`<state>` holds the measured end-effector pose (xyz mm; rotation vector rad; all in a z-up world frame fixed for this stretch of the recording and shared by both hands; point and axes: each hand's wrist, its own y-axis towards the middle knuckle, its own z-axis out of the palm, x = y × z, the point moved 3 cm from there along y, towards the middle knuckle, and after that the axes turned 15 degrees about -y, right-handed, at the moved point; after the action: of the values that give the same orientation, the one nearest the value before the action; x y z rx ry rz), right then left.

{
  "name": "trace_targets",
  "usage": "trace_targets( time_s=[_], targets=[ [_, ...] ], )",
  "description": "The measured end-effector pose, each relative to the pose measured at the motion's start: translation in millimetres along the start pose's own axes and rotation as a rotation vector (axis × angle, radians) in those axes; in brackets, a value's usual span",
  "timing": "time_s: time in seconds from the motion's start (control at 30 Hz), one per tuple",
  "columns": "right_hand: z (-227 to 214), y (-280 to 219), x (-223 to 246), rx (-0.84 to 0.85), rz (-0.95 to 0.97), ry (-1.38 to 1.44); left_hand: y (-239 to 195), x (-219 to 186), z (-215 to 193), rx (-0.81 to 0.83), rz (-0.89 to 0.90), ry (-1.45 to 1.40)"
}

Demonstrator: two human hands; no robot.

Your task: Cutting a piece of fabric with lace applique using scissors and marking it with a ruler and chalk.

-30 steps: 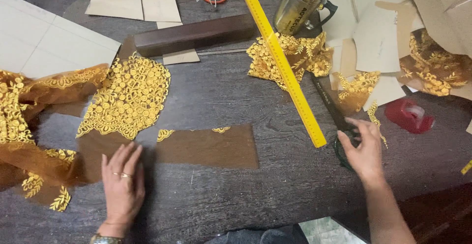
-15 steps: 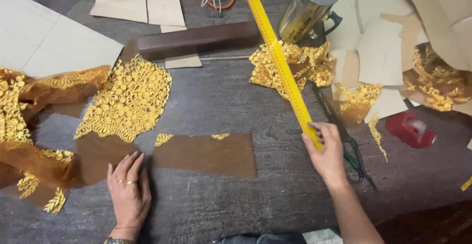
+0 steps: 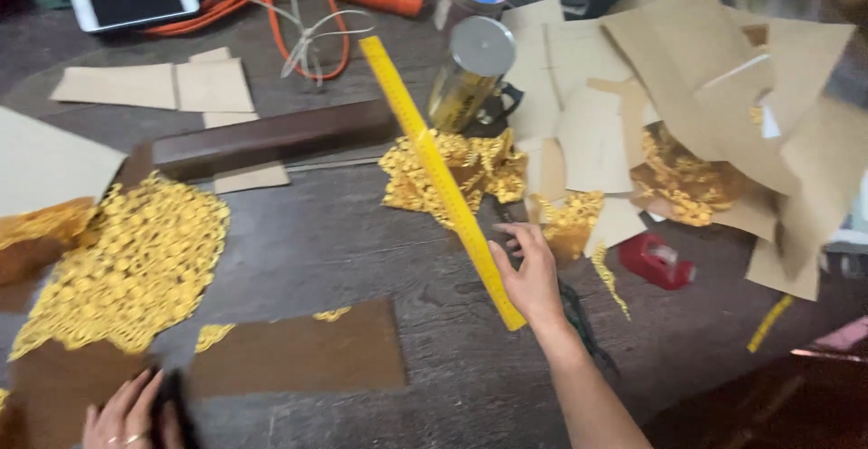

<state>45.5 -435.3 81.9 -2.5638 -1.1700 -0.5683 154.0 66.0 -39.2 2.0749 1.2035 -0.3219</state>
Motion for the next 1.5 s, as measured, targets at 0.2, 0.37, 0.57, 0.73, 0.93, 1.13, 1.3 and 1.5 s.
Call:
trace_targets(
  time_s=[0.2, 0.37, 0.57, 0.73, 0.93, 1.13, 1.3, 1.5],
  targets=[
    [-30.7, 3.6, -43.6, -0.033, 0.193, 0.055, -48.1, 102.5, 43.8, 0.116, -0.118, 0.128],
    [-26.5, -1.4, -43.8, -0.034, 0.183, 0.079, -14.5, 34.9, 20.2, -0.006, -0.059, 0.096],
    [5.3, 1.6, 0.0, 0.053, 0.063, 0.105, 17.2, -25.6, -6.1, 0.021, -0.156, 0.175],
    [46.6, 3.9, 53.9, 0.084, -0.210, 0.135, 29.7, -42.9, -17.8, 0.003, -0.150, 0.225],
    [92.5, 13.9, 111.8, 0.192, -0.415, 0.154, 38.0, -45.7, -18.7, 0.040, -0.258, 0.270],
    [129.9, 33.9, 127.3, -0.076, -0.687, -0.135, 41.8, -44.0, -18.5, 0.055, -0.314, 0.272],
    [134.8, 29.5, 127.7, -0.224, -0.695, -0.296, 45.9, -45.5, -20.8, 0.054, -0.310, 0.283],
    [134.2, 26.1, 130.6, -0.277, -0.729, -0.353, 53.0, -48.9, -24.0, 0.076, -0.318, 0.283]
  ],
)
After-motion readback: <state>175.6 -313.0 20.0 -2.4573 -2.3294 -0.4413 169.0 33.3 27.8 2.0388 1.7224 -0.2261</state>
